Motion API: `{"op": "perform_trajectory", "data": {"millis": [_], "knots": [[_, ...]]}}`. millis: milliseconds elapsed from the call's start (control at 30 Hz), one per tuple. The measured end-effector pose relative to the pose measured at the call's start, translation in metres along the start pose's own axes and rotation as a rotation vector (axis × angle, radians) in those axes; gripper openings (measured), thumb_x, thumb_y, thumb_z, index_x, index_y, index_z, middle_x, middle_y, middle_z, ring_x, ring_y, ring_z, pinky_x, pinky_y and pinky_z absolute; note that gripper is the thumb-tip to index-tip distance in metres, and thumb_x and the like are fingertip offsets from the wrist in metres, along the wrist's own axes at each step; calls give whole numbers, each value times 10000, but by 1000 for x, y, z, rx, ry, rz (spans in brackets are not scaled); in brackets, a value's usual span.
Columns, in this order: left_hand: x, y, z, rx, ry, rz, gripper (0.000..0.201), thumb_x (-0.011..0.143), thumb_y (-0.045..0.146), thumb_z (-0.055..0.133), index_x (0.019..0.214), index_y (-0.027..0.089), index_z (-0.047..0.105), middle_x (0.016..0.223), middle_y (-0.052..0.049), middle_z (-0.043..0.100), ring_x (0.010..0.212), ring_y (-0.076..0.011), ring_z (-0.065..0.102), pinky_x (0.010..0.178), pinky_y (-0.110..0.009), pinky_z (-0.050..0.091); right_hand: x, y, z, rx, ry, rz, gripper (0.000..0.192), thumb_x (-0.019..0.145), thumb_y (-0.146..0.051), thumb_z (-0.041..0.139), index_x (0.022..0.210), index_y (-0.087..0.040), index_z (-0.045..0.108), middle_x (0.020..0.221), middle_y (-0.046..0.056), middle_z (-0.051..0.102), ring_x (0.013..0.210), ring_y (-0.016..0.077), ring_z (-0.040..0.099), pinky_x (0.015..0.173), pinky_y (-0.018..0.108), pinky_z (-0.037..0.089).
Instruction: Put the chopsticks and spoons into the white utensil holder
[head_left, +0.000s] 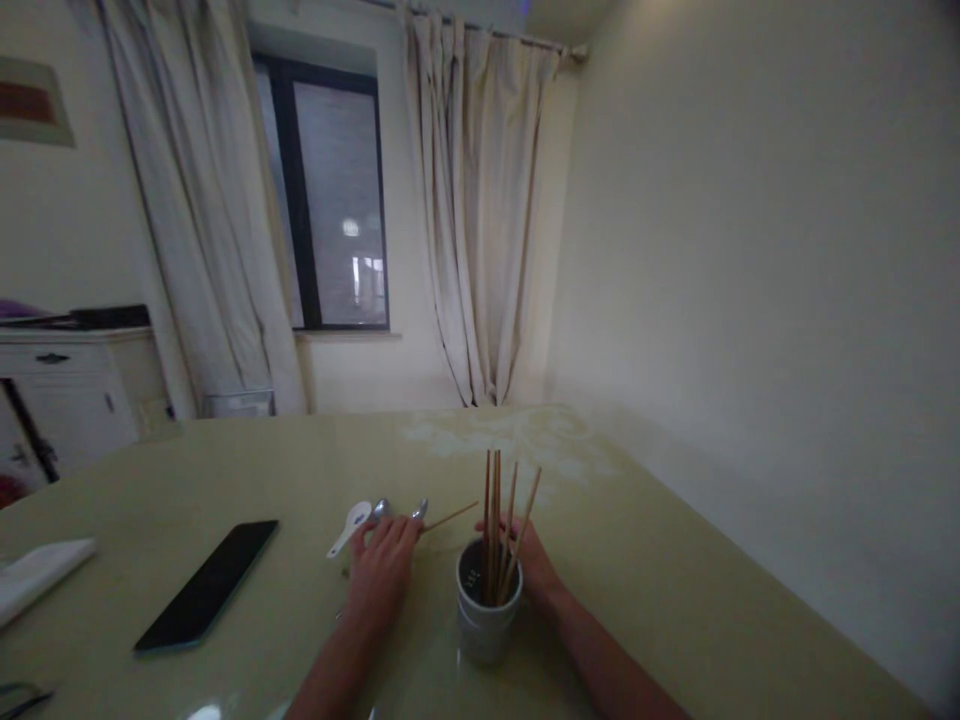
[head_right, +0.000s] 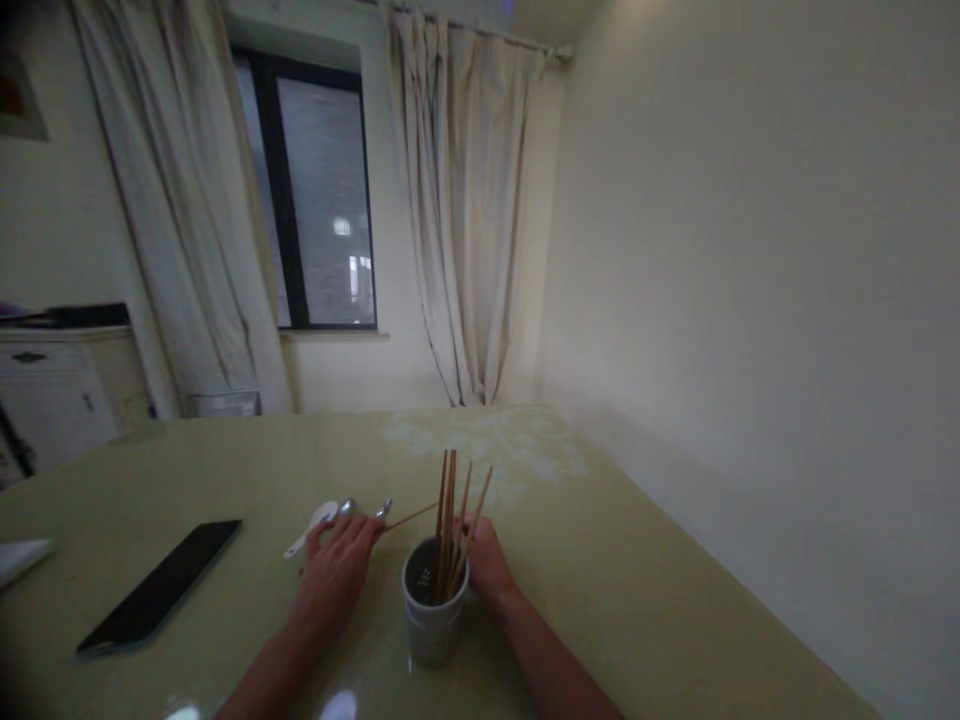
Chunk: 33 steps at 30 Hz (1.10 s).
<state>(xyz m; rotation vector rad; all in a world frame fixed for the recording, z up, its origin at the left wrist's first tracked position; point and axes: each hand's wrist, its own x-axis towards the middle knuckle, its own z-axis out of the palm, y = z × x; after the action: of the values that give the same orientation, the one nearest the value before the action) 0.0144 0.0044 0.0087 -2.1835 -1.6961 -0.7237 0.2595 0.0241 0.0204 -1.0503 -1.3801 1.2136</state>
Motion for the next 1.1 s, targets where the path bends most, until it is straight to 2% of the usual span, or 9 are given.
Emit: {"op": "perform_trajectory", "data": {"millis": [133,233,433,567,733,867,967,1033,1100], "knots": [[1,10,-6,-48,-37,21,345,1038,109,483,1166,298,741,1112,-27,790,1126,-252,703,1077,-477,362,-2,-3,2,31,-8,-24,598,617,-733,866,837,-180,800,765,83,767,743,279,701,707,392,560],[2,20,-10,-59,-79,52,358,1037,90,467,1171,294,730,1112,-29,783,1121,-249,708,1091,-473,377,-3,-8,3,76,-24,-32,531,671,-668,876,917,-200,819,846,96,804,802,310,738,749,423,577],[5,29,-12,-84,-259,-2,318,1045,116,454,1210,259,685,1191,-52,756,1029,-231,735,905,-346,513,-2,-8,7,127,19,-83,569,694,-716,849,891,-184,808,866,99,799,759,258,722,695,361,555],[6,28,-12,-171,-308,-57,285,1073,177,450,1256,232,662,1257,-75,750,1158,-236,720,975,-348,522,3,-7,6,217,185,-111,572,740,-741,806,870,-187,743,830,71,773,692,209,696,649,318,546],[3,26,-15,-198,-298,-37,297,1054,175,473,1255,229,684,1267,-83,746,1194,-248,699,1027,-381,517,13,-24,-39,362,694,-250,509,753,-662,815,910,-211,638,803,37,772,659,161,673,626,273,538],[1,25,-12,-128,-310,-40,312,1035,148,465,1220,211,708,1228,-104,748,1172,-265,697,1010,-399,518,12,-49,-93,465,961,-436,423,742,-530,843,878,-216,593,621,-43,691,478,90,513,473,187,413],[4,25,-11,-92,-290,-86,331,1033,156,429,1181,193,723,1186,-123,753,1135,-298,697,1003,-447,511,5,-65,-113,542,977,-469,408,746,-522,833,881,-215,601,532,-73,638,416,72,436,416,157,352],[6,25,-13,-172,-226,-119,356,1040,179,388,1124,191,734,1145,-129,758,1100,-305,699,1008,-472,504,0,-74,-111,568,916,-496,418,743,-520,852,899,-212,617,547,-67,655,429,69,460,424,145,377],[5,28,-16,-396,-115,-160,408,1074,274,329,1101,203,730,1118,-125,761,1084,-294,696,1014,-473,510,-5,-81,-100,582,821,-519,446,730,-511,888,944,-212,636,603,-49,700,466,74,516,444,141,413]]}}
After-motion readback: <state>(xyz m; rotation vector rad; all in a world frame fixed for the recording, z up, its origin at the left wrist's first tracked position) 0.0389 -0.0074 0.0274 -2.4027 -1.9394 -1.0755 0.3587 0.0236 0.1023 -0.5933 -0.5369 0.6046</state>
